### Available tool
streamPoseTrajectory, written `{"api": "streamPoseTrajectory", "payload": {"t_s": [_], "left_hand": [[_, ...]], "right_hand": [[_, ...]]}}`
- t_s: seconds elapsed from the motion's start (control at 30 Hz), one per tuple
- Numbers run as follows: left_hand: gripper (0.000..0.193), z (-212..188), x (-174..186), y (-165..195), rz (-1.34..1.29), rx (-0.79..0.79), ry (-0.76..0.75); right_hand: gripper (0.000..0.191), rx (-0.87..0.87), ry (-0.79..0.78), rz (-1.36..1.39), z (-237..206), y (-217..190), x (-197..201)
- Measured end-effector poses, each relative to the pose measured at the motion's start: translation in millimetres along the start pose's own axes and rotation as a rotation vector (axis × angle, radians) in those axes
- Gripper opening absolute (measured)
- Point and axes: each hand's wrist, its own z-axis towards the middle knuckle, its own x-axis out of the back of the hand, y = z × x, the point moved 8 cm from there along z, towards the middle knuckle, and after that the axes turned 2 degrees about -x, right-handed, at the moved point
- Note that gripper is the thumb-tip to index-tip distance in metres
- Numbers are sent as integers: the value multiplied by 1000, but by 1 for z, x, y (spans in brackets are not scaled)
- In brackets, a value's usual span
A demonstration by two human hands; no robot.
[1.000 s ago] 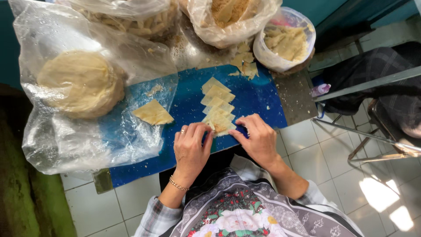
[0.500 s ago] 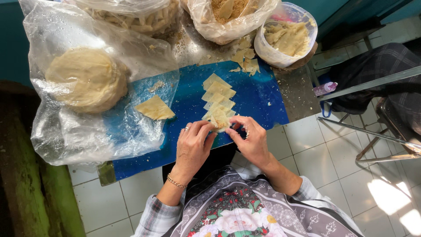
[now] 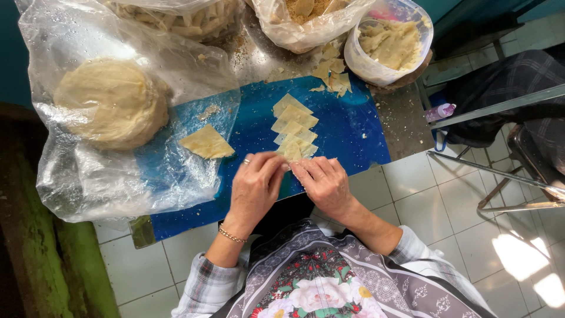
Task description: The person sits at a metal work table and folds thin triangular dough sheets one at a time, pinching the edges closed with both hands and placing each folded piece onto a growing stack on the blue board. They occasionally reach into a plastic container of dough pieces to get the next sheet.
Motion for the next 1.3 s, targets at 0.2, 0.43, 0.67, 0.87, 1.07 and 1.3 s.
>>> {"api": "streamPoseTrajectory", "payload": {"t_s": [0.2, 0.43, 0.67, 0.87, 1.07, 1.3], "left_hand": [[13, 8, 7, 1, 103, -53, 42], [10, 7, 12, -2, 74, 9, 48], [16, -16, 17, 17, -108, -39, 20], [12, -22, -7, 25, -35, 1, -27], [11, -17, -18, 13, -19, 191, -64], [22, -42, -5, 38, -8, -74, 77]], "right_hand": [[29, -7, -33, 27, 4, 10, 6], [30, 12, -94, 31, -5, -1, 20], [19, -225, -161, 342, -11, 8, 11], [9, -379, -282, 601, -8, 38, -12], [25, -103, 3, 213, -25, 3, 13], [11, -296, -89, 378, -21, 19, 3]]}}
